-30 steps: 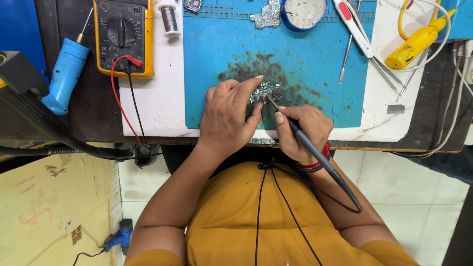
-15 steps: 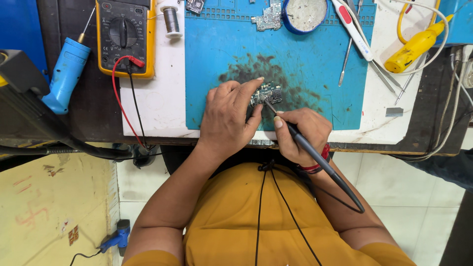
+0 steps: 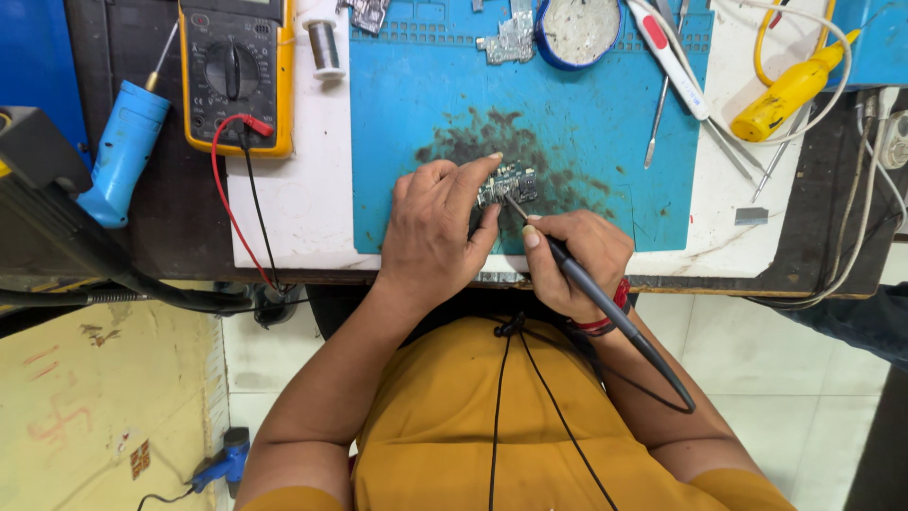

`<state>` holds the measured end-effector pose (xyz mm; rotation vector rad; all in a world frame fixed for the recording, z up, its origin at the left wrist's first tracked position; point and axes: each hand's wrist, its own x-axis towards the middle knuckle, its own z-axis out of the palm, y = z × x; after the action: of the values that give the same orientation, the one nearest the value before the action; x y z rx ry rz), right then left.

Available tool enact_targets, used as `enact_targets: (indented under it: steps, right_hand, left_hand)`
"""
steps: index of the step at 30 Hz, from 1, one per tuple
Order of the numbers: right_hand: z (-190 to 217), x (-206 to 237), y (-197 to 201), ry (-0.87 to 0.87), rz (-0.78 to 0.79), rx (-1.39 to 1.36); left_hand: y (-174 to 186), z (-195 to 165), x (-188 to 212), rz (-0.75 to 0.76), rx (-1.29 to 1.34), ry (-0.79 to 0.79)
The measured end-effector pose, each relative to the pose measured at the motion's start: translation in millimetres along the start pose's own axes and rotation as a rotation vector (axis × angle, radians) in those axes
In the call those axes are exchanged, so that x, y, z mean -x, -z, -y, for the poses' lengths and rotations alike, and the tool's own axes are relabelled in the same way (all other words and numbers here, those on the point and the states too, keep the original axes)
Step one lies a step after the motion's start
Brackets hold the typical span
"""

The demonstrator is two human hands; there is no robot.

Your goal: The person solders a small circuit board on a workbench, holding the board steady with one hand while applying a soldering iron to its components. They reposition the board, use tweezers to hold or place small parts, and continue soldering different points on the board.

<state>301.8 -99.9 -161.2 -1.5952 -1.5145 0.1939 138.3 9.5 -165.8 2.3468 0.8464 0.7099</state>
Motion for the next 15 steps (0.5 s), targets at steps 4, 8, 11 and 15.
enact_targets:
  steps: [4,8,11,15]
  right_hand:
    - [0,2,0,-0.014,0.002,-0.004]
    - [-1,5,2,-0.041,-0.029,-0.023]
    - [-1,7,2,-0.141,-0.084,-0.065]
    - [0,6,3,-0.121,-0.056,-0.043]
  left_hand:
    - [1,0,-1,0.004,0.002,-0.018]
    - [3,-1,-2,-0.001,0.027,-0.032]
    - [4,2,-7,0.024,0.037,-0.089]
    - [2,8,-17,0.066,0.063,-0.122]
